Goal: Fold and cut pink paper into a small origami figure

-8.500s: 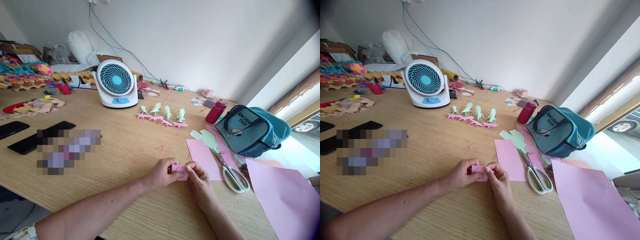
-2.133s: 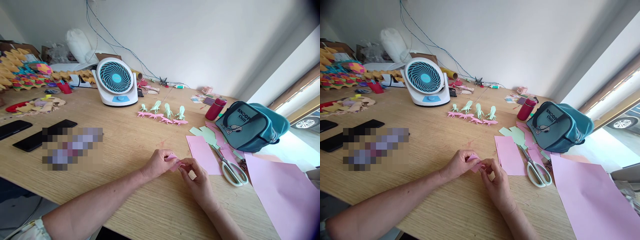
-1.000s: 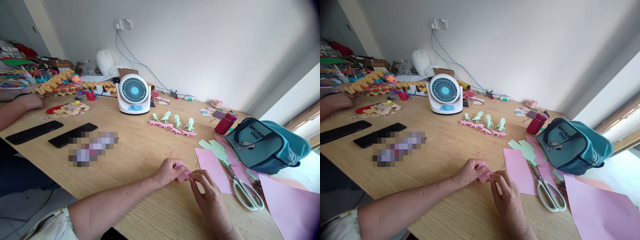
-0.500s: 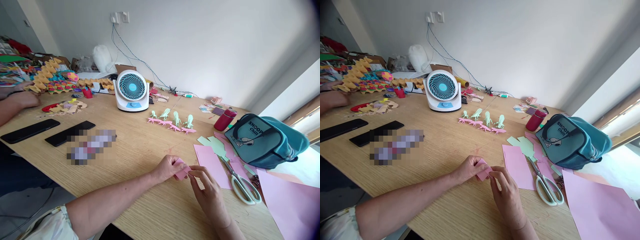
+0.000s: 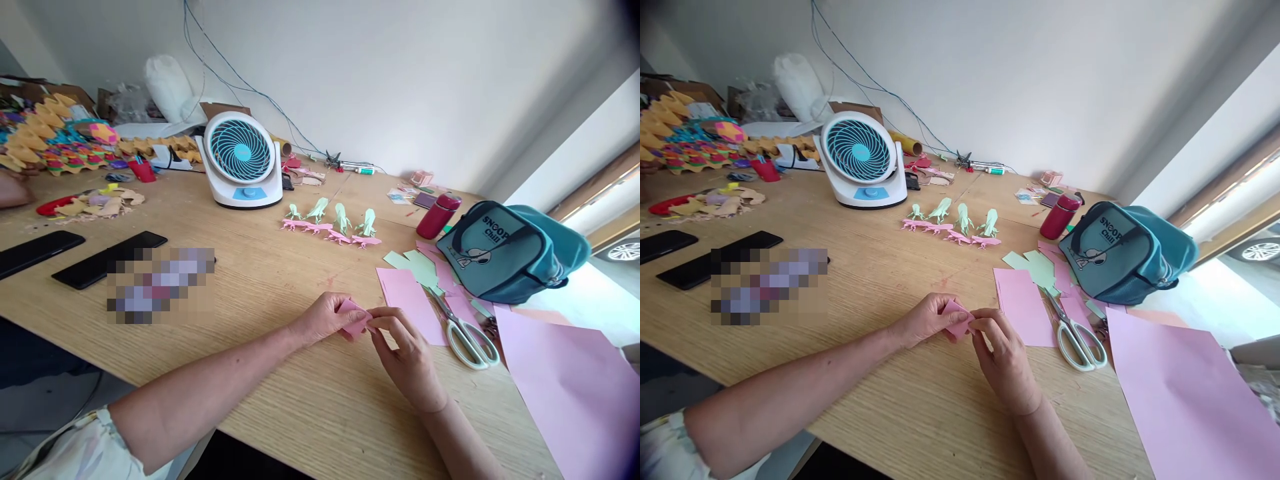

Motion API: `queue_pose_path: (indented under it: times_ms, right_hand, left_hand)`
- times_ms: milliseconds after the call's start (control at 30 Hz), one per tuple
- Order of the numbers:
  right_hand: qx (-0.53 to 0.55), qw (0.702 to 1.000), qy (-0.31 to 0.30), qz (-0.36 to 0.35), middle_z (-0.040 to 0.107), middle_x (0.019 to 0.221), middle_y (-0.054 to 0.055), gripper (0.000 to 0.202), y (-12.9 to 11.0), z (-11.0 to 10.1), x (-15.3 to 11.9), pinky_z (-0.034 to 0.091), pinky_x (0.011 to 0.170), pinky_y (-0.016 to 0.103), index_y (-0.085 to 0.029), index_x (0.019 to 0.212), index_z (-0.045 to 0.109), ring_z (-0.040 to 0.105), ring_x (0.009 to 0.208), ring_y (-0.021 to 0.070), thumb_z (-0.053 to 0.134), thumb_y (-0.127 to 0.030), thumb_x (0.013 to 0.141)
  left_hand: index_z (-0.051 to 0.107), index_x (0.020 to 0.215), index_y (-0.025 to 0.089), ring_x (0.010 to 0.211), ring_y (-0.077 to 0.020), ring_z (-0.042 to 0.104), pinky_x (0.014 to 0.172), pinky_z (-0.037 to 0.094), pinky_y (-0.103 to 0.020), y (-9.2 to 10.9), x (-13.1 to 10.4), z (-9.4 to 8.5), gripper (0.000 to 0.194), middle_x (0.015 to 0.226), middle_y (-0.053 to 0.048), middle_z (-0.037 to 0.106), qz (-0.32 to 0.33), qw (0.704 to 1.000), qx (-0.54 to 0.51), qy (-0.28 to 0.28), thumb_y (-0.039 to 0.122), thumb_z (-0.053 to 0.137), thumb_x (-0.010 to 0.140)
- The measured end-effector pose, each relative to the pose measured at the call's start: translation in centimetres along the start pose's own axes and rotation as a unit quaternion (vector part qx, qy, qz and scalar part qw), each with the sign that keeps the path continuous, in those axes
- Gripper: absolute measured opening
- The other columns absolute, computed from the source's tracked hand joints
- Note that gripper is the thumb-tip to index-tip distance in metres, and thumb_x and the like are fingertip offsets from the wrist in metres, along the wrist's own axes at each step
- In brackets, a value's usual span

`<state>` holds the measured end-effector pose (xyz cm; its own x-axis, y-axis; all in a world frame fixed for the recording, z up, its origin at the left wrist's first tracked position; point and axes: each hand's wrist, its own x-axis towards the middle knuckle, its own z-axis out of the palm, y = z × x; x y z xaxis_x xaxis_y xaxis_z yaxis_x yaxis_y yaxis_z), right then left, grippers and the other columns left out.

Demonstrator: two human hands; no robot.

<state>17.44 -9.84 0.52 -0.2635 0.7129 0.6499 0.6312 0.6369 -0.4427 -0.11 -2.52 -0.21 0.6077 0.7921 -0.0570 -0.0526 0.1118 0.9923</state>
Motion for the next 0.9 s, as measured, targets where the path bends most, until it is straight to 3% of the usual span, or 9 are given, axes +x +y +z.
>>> queue_pose_path:
  times_ms: [367, 900]
  right_hand:
    - [-0.024, 1.000, -0.017, -0.003, 0.063, 0.106, 0.008, 0.019, -0.15, -0.10, -0.02, 0.054, 0.081, 0.032, -0.023, 0.106, 0.057, 0.064, 0.096, 0.0191, 0.052, -0.008, 0.095]
    - [-0.036, 0.999, -0.026, -0.012, 0.063, 0.108, 0.010, 0.021, -0.02, -0.07, -0.24, 0.056, 0.082, 0.036, -0.023, 0.110, 0.058, 0.064, 0.097, 0.0207, 0.051, -0.009, 0.095]
  left_hand:
    - [0.068, 0.081, 0.010, 0.064, -0.0130, 0.063, 0.058, 0.051, -0.023, 0.09, -0.12, 0.19, 0.050, 0.072, -0.005, 0.068, -0.007, 1.000, -0.026, -0.011, 0.058, 0.076, 0.070]
    - [0.069, 0.081, 0.011, 0.062, -0.0112, 0.059, 0.053, 0.048, -0.021, -0.31, -0.08, 0.00, 0.046, 0.069, -0.002, 0.065, -0.001, 1.000, 0.006, 0.015, 0.056, 0.075, 0.073]
